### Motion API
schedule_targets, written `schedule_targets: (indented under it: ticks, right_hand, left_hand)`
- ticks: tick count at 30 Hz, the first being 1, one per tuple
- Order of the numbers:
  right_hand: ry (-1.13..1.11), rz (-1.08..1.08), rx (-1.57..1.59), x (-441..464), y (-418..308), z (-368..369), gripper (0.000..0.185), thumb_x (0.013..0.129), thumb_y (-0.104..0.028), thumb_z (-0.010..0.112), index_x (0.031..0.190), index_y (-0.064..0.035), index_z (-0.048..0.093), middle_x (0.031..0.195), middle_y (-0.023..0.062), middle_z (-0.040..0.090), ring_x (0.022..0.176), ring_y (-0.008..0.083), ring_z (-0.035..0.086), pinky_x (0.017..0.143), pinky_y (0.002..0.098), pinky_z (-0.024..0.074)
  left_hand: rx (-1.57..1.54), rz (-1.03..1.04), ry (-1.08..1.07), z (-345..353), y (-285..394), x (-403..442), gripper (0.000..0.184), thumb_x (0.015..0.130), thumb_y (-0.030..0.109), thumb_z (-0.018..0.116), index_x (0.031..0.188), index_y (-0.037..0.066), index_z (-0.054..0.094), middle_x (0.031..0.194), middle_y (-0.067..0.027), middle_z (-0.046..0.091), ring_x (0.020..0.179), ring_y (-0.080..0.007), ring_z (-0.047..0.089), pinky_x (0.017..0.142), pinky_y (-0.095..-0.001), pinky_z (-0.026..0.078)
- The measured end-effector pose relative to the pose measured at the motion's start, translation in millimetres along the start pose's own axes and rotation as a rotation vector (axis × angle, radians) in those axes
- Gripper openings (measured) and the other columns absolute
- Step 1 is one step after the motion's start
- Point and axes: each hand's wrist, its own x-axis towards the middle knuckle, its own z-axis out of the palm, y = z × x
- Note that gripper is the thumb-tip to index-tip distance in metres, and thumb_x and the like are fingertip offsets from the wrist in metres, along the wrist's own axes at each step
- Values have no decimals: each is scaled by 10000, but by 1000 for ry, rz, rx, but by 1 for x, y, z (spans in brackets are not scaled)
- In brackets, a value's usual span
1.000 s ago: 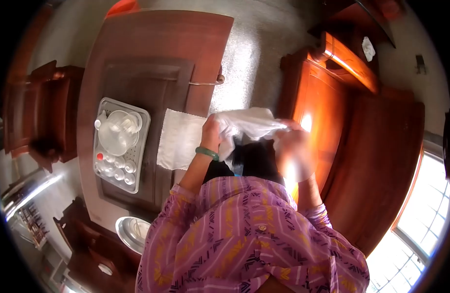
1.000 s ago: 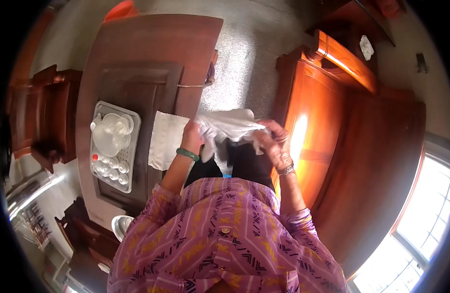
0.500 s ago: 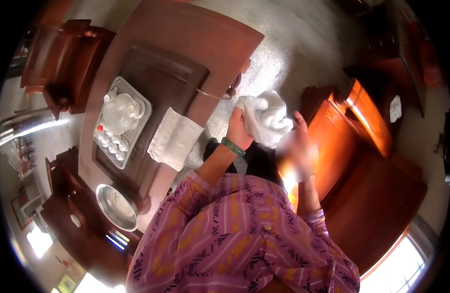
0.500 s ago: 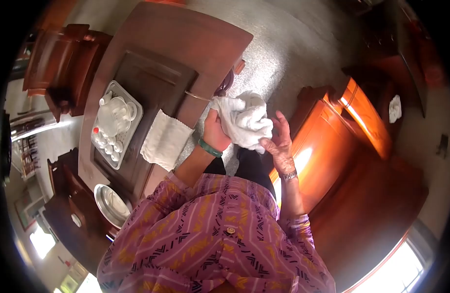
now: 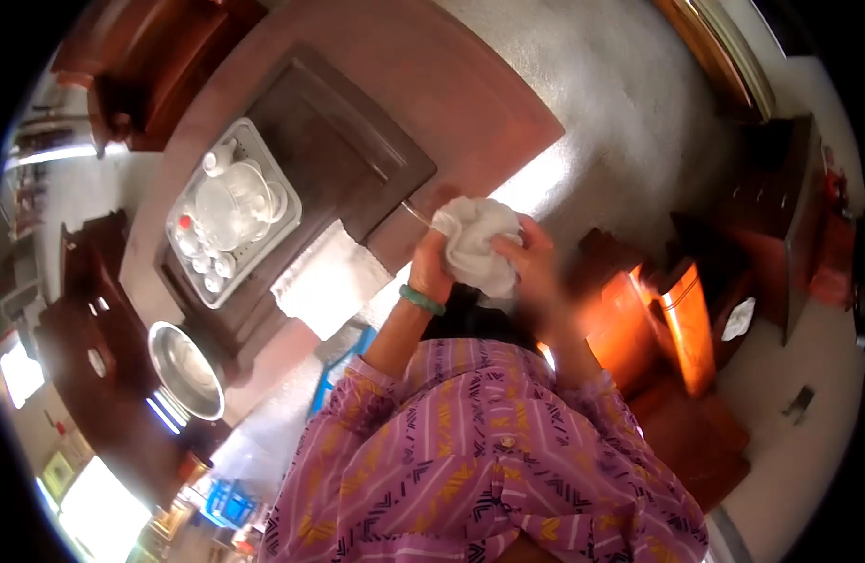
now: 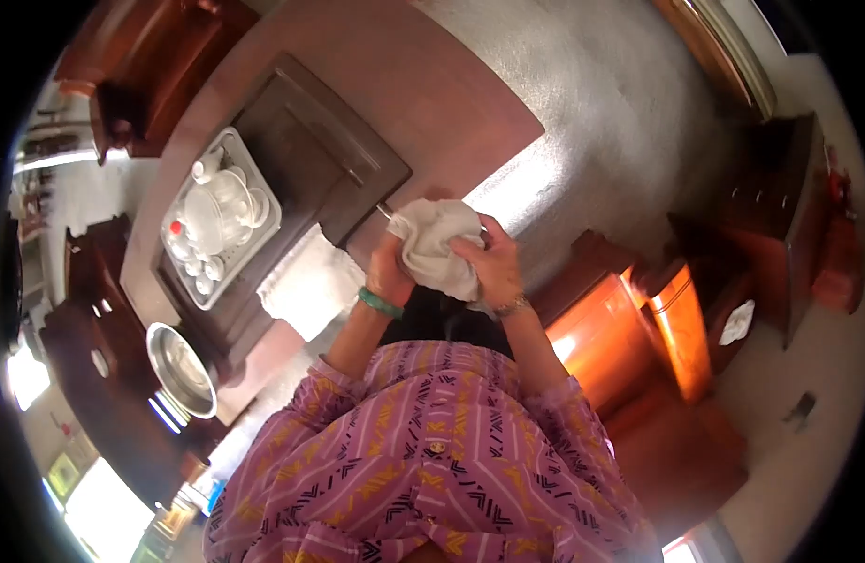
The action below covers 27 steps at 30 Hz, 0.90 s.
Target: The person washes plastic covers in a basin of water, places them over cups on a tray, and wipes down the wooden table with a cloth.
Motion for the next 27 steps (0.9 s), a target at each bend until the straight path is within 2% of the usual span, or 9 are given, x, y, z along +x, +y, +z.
schedule_targets:
  ticks: [7,10,13,16,18,20,21,23,27]
  right_hand:
    - [-176,-132,-435,102,-49,76,497,733,-69,707,1185,2,515,984,87,627,867,138,595,742,262,498]
    - [-303,-296,-482,135,-57,127,549,731,-83,714,1224,5,490,1036,97,618,911,137,584,768,267,493]
    - [-528,-310,-465,154,-67,171,573,722,-66,712,1245,-26,482,1108,118,587,970,142,566,799,277,484]
    - [-639,-437,-640,206,-25,183,575,696,-74,717,1228,-63,500,1088,151,585,972,193,575,801,312,484]
    - [-663,-486,-962,228,0,180,646,716,-129,711,1300,-93,437,1178,158,538,1054,241,536,880,337,446]
    - [-500,-705,-1454,238,24,184,690,677,-217,712,1301,-126,431,1212,216,484,1120,343,471,934,412,393]
    - [-510,-938,-1438,235,30,187,721,647,-277,712,1297,-146,429,1231,244,440,1142,404,417,953,455,357]
    - [-703,-954,-1500,230,50,190,760,635,-320,737,1311,-179,419,1333,253,316,1207,431,323,986,500,295]
    - [-886,-989,-1647,258,77,194,746,664,-350,729,1316,-167,416,1393,243,228,1270,432,235,1039,519,214]
  left_hand:
    - [-152,150,133,-8,88,54,348,857,229,569,1117,-3,560,995,-75,617,868,-179,598,747,-302,498]
    - [322,509,262,-27,139,59,283,860,195,584,1082,22,609,962,-47,627,867,-131,571,768,-279,473]
    - [334,595,330,-42,168,56,291,852,147,578,1115,25,596,982,-30,619,895,-108,554,797,-253,447]
    - [248,587,510,-84,154,72,336,844,109,548,1171,36,558,1040,-36,603,923,-106,542,791,-255,445]
    - [167,406,684,-113,136,73,414,822,58,517,1235,42,500,1081,-32,580,948,-105,528,783,-245,441]
    - [382,387,755,-148,95,79,438,798,24,489,1235,26,477,1135,-90,556,992,-179,539,797,-284,450]
    - [655,485,855,-152,83,77,438,790,10,483,1228,19,471,1156,-131,537,1012,-240,534,822,-322,447]
    - [1123,661,981,-155,67,73,447,780,-28,467,1224,17,447,1209,-236,470,1074,-393,485,900,-433,413]
    - [1276,620,1033,-151,71,90,586,792,-34,458,1347,5,274,1322,-249,363,1243,-412,331,1018,-448,302]
